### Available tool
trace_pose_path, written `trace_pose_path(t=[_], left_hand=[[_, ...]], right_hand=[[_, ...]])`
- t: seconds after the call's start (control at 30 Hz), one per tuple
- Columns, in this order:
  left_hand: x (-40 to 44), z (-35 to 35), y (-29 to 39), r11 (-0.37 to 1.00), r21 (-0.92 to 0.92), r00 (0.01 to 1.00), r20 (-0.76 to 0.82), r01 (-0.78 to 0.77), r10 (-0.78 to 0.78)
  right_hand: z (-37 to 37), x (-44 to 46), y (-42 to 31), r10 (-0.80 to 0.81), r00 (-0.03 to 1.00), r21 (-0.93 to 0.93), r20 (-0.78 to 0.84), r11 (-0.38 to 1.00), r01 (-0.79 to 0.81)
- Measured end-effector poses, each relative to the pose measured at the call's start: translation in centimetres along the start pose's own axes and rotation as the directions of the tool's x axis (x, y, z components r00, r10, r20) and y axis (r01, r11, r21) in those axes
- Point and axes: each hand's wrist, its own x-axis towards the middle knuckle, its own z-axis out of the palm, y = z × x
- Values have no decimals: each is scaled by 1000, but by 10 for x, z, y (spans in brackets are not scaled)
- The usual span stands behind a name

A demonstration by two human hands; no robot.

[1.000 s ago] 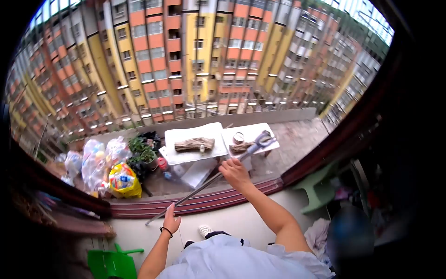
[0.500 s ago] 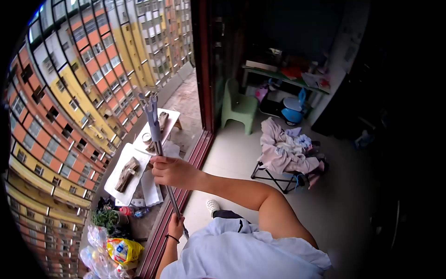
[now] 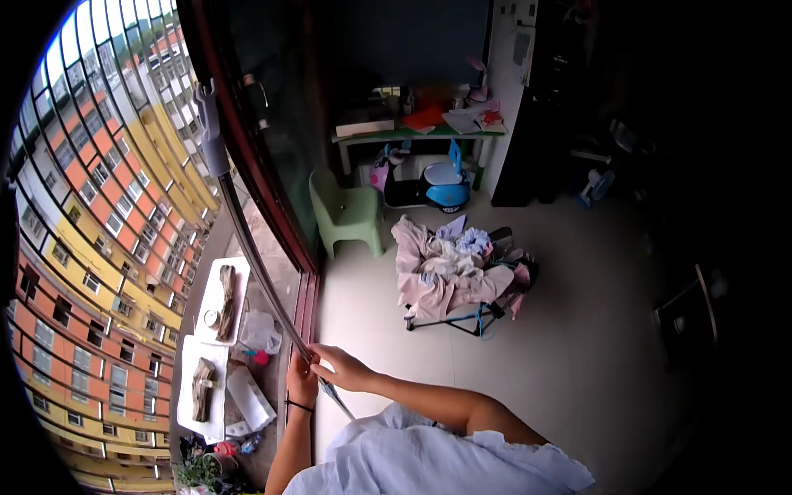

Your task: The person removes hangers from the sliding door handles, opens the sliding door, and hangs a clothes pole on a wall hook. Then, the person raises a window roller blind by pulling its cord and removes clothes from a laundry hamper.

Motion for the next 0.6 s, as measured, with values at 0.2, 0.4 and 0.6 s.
trace_pose_path(t=[0.2, 0.4, 0.6], left_hand=[[96, 57, 68, 970, 235, 998, 19, -56, 53], [164, 88, 108, 990, 121, 993, 99, -77, 65], [247, 95, 96, 995, 58, 972, 227, -80, 64]], right_hand=[[-44, -8, 92, 343, 935, 126, 96, 927, -353], [-36, 28, 159, 298, 953, 67, -53, 953, -294], [-39, 94, 207, 431, 902, 94, 3, 898, -429]])
